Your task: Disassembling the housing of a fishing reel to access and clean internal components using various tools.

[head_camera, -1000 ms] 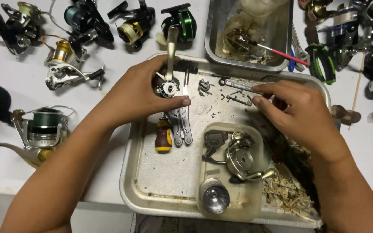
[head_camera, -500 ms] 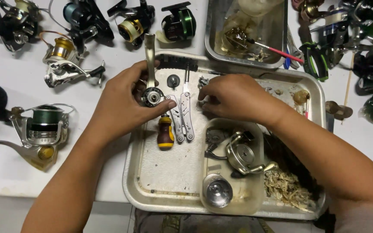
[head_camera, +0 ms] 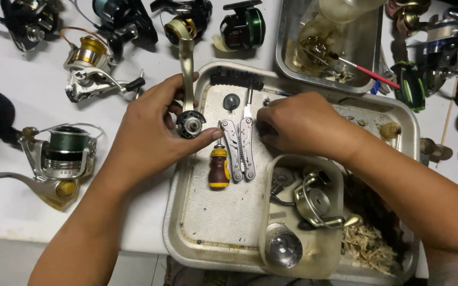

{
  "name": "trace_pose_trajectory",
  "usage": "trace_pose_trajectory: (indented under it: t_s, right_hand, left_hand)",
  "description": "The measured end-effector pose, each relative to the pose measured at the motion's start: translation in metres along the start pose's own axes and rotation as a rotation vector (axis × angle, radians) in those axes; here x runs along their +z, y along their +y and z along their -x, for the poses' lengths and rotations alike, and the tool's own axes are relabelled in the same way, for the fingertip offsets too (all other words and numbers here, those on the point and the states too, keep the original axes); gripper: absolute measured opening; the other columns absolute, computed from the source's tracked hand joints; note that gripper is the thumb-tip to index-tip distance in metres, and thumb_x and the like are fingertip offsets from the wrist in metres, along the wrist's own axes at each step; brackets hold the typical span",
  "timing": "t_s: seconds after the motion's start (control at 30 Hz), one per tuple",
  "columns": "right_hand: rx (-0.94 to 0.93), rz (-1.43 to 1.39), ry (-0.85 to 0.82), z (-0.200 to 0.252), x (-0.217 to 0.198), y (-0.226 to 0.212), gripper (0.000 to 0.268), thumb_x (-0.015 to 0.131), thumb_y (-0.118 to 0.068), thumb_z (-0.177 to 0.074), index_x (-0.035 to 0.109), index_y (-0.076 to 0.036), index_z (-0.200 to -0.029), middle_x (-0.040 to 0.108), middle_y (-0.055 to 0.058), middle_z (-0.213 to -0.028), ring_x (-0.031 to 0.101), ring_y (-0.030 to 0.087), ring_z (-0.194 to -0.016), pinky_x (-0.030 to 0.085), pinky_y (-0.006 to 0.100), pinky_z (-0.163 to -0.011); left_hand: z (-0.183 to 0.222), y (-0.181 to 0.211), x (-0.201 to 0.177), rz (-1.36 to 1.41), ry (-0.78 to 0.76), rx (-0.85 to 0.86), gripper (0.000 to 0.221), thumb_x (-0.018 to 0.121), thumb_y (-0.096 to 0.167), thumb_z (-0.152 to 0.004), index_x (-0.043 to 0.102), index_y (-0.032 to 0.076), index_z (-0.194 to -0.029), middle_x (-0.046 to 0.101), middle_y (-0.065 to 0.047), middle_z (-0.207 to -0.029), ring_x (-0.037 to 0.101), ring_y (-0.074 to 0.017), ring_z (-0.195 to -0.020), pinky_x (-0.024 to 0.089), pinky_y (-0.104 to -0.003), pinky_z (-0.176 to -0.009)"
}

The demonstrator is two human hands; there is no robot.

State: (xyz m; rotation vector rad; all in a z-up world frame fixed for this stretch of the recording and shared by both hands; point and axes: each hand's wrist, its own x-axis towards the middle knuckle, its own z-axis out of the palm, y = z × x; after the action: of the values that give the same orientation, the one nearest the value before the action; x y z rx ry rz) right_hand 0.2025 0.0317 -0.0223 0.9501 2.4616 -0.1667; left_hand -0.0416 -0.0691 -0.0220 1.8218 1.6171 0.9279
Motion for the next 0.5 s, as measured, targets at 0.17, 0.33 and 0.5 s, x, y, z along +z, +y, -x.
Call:
trace_pose_trajectory:
  t_s: [0.17, 0.33, 0.5]
  right_hand:
    - [0.035, 0.084, -0.047, 0.0, -0.006, -0.001, 0.03, 0.061, -0.049, -0.09, 0.07, -0.021, -0.098, 0.075, 0.001, -0.093, 0.073, 0.033, -0.082, 0.056, 0.048, -0.062]
    - [0.065, 0.054, -0.091, -0.001, -0.011, -0.005, 0.03, 0.059, -0.048, -0.089, 0.069, -0.021, -0.096, 0.075, 0.001, -0.089, 0.072, 0.033, -0.08, 0.055, 0.047, -0.062]
    - [0.085, 0.031, -0.103, -0.001, -0.01, -0.006, 0.027, 0.062, -0.047, -0.086, 0.068, -0.022, -0.096, 0.075, 0.002, -0.09, 0.072, 0.033, -0.081, 0.053, 0.046, -0.06]
  left_hand:
    - [0.0, -0.002, 0.0, -0.014, -0.01, 0.027, 0.081, 0.086, 0.046, -0.076, 0.055, 0.007, -0.139, 0.069, -0.011, -0.129, 0.063, -0.026, -0.116, 0.048, -0.037, -0.098]
    - [0.001, -0.002, 0.001, -0.04, -0.025, 0.006, 0.089, 0.087, 0.049, -0.074, 0.052, 0.004, -0.143, 0.065, -0.015, -0.136, 0.06, -0.0298, -0.123, 0.044, -0.042, -0.106]
    - [-0.001, -0.005, 0.004, -0.027, -0.042, -0.027, 0.086, 0.087, 0.049, -0.074, 0.053, 0.009, -0.142, 0.067, -0.011, -0.133, 0.062, -0.0262, -0.119, 0.046, -0.039, -0.102]
